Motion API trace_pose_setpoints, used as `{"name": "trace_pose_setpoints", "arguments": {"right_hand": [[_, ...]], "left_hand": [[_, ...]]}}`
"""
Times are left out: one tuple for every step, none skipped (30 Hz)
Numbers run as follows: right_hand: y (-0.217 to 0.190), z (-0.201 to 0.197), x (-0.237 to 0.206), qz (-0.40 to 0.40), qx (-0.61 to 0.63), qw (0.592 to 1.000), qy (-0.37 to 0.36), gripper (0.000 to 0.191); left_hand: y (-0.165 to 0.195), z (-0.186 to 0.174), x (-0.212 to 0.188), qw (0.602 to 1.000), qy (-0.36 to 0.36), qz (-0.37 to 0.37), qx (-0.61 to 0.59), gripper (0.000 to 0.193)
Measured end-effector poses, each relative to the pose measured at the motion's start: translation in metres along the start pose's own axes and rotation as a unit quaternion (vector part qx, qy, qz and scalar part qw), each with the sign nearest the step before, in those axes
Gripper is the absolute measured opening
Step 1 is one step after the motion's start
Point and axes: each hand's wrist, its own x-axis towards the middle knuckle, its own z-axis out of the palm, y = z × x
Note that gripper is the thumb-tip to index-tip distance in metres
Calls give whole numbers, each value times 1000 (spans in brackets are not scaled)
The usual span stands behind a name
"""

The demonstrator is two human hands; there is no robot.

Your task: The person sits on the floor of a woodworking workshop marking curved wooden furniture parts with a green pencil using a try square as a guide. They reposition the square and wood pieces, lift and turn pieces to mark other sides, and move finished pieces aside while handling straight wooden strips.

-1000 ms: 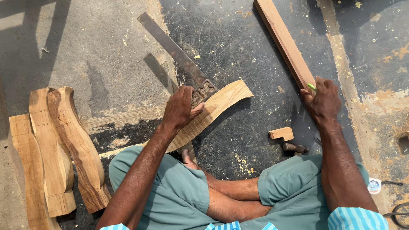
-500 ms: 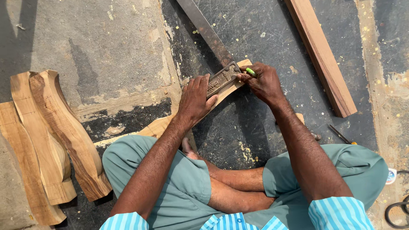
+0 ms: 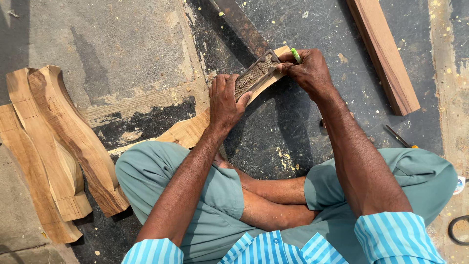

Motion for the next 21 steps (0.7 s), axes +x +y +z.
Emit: {"name": "trace_pose_setpoints", "arguments": {"right_hand": [[1, 0, 0, -5, 4, 1000, 3, 22], [1, 0, -1, -10, 8, 1000, 7, 21], [1, 0, -1, -7, 5, 1000, 8, 21], [2, 0, -1, -3, 1, 1000, 9, 21], [2, 0, -1, 0, -4, 1000, 9, 21], [2, 0, -1, 1, 5, 1000, 6, 21], [3, -1, -1, 0, 14, 1000, 4, 20], [2, 0, 0, -2, 23, 1000, 1, 20], [2, 0, 1, -3, 22, 1000, 0, 20], [3, -1, 2, -3, 21, 1000, 0, 19], [3, -1, 2, -3, 19, 1000, -1, 19], [4, -1, 3, -4, 23, 1000, -1, 19], [4, 0, 3, -5, 27, 1000, -1, 19], [5, -1, 4, -6, 30, 1000, 0, 18], [6, -1, 5, -2, 30, 1000, 1, 19], [7, -1, 5, 1, 30, 1000, 2, 19], [7, -1, 6, 5, 30, 1000, 3, 19], [8, -2, 7, 5, 37, 999, 1, 18], [9, -3, 8, 5, 45, 999, 0, 18], [10, -2, 8, 4, 53, 999, -2, 18], [10, -2, 9, 12, 49, 999, 1, 18]], "left_hand": [[1, 1, 0, 1000, 0, -6, 4, 63], [1, 1, 0, 1000, 1, -9, 4, 62], [2, 2, 0, 1000, 1, -11, 4, 62], [3, 3, 0, 1000, 1, -13, 2, 61], [4, 3, -1, 1000, -2, -14, 0, 61], [4, 3, 0, 1000, -4, -16, -1, 61], [4, 3, 0, 1000, -5, -17, -1, 61], [4, 3, 0, 1000, -4, -19, -4, 61], [4, 3, 1, 1000, -4, -21, -6, 61], [4, 3, 1, 1000, -5, -22, -8, 62], [4, 3, 1, 1000, -6, -21, -6, 62], [3, 3, 2, 1000, -6, -20, -2, 62], [3, 3, 2, 1000, -6, -19, 1, 62], [3, 3, 2, 1000, -10, -21, -1, 62], [2, 4, 2, 1000, -14, -23, -2, 62], [2, 4, 2, 1000, -18, -25, -3, 62], [2, 4, 2, 1000, -18, -23, -3, 61], [2, 5, 2, 1000, -19, -22, -3, 61], [1, 5, 3, 1000, -19, -20, -2, 60], [1, 5, 2, 1000, -19, -21, -1, 61], [1, 5, 3, 1000, -19, -21, 0, 61]]}}
